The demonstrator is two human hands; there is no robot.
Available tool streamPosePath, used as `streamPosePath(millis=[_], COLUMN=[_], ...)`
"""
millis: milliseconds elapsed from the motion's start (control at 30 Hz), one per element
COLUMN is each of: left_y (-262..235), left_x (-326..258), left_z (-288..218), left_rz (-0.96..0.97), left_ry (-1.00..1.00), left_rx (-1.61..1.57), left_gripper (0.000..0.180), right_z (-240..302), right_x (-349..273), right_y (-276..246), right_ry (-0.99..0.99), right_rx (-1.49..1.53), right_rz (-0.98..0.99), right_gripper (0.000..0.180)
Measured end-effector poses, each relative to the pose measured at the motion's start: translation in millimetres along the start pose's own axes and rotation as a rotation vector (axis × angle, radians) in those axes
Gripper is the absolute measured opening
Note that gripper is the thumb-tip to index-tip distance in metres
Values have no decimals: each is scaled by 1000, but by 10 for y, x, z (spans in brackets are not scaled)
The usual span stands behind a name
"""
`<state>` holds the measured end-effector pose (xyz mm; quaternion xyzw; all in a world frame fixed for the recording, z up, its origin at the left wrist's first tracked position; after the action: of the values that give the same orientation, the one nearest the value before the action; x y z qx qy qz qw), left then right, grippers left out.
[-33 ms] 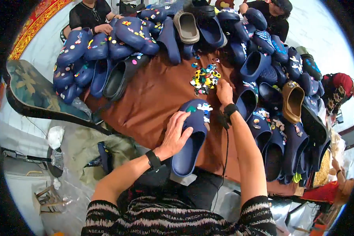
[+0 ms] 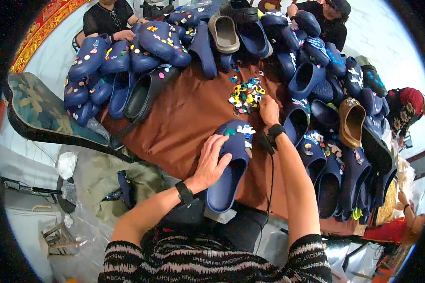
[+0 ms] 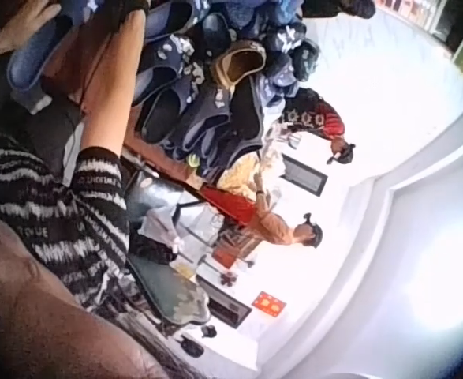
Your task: Manually inserting decorative charms into the holes of foam clogs.
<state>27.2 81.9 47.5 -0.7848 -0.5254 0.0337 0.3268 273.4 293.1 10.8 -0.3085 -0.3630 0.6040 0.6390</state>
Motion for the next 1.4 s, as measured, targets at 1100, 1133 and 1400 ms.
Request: streamPosePath(millis=[1100, 1133, 1400], left_y=[1, -1, -3], left_x=[-2, -8, -44], left_z=[13, 22, 93], left_rz=[-13, -22, -61], left_ry=[-39, -47, -59], left_rx=[-78, -87, -125], left_gripper=[52, 52, 52], right_z=[1278, 1295, 1586], right_x=[-1039, -1067, -1172], right_y=[12, 39, -30], right_ry=[-307, -326, -465], right_rx=[593, 502, 148], right_rz=[694, 700, 527], right_gripper=[18, 20, 18])
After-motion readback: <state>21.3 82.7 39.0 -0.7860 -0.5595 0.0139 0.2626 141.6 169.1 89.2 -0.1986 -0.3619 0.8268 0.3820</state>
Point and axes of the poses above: each hand's wrist, its own x-axis towards the middle knuckle, its own y-axis out of the palm, z = x × y, the point moved 9 cm from there along x, towards the middle knuckle, and after that the axes turned 14 degrees about z, right-handed, at the moved point
